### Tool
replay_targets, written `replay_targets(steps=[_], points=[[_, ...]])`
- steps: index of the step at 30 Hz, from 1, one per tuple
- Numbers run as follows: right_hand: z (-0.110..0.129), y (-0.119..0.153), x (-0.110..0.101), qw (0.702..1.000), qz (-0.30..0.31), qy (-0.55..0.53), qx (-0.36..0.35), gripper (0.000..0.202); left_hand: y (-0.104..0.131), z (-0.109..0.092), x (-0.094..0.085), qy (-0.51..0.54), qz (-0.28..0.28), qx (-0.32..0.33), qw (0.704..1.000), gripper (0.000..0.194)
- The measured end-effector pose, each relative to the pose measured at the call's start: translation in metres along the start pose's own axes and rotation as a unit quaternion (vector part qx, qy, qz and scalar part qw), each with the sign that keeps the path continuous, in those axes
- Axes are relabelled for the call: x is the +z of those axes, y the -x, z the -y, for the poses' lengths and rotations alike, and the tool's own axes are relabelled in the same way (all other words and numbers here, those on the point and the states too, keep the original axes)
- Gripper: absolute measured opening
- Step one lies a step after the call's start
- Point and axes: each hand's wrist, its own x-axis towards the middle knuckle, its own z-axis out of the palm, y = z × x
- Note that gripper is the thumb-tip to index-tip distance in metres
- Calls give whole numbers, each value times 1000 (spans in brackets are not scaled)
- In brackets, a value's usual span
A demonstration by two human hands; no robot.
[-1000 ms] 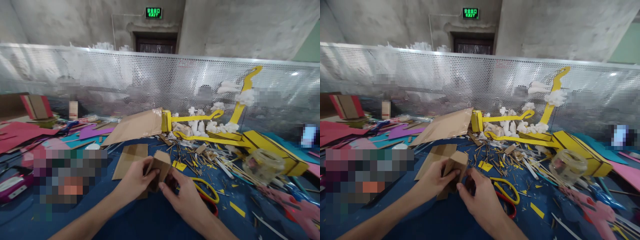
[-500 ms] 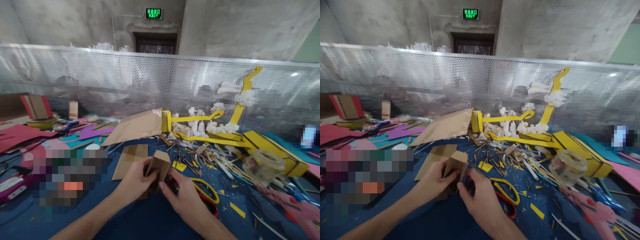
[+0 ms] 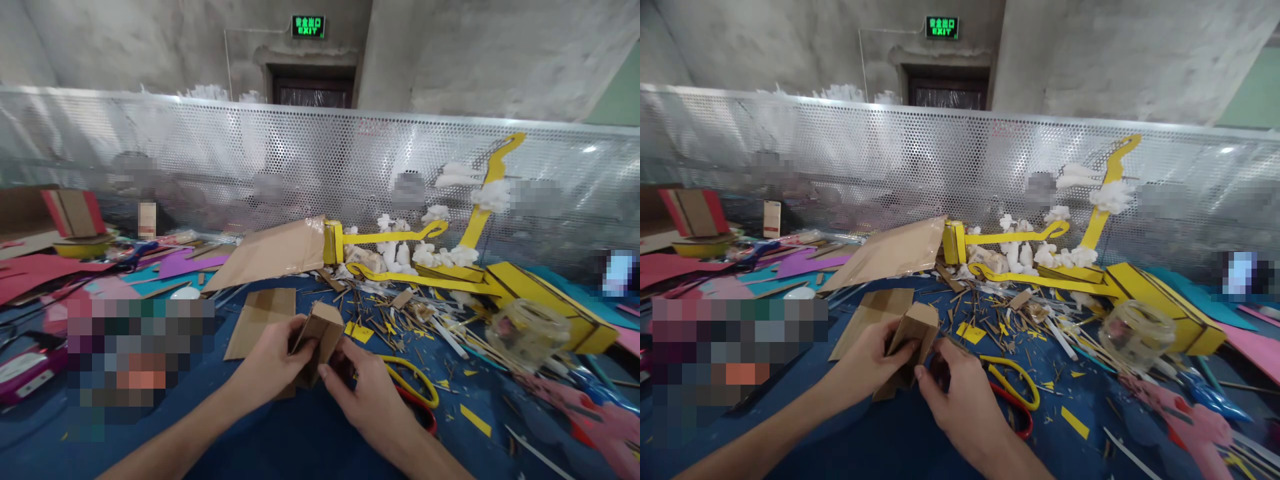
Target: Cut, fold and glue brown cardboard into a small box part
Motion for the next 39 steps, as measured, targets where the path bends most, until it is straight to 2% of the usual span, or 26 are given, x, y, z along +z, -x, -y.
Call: replay_targets(steps=[5,14,17,23,25,33,37,39], points=[[-1,-1,0,1000,-7,-3,-1,9,0,1,0,-2,-3,4,1000,25],[-1,-1,0,1000,-2,-18,3,8,-2,1,2,8,-15,-4,1000,15],[1,-1,-1,1000,-2,-30,6,9,0,-1,2,19,-4,-6,1000,13],[-1,-3,-3,995,-37,-91,12,12,7,-11,2,86,84,-6,993,46],[-4,-4,-3,994,-44,-101,22,12,9,-13,2,105,97,2,990,52],[-6,-5,-3,986,-58,-150,48,16,8,-15,-1,60,87,30,994,60],[-5,-5,-8,968,-126,-215,36,41,6,-14,-2,8,53,76,996,67],[-6,-5,-12,968,-146,-204,29,45,5,-13,-3,-11,42,85,995,68]])
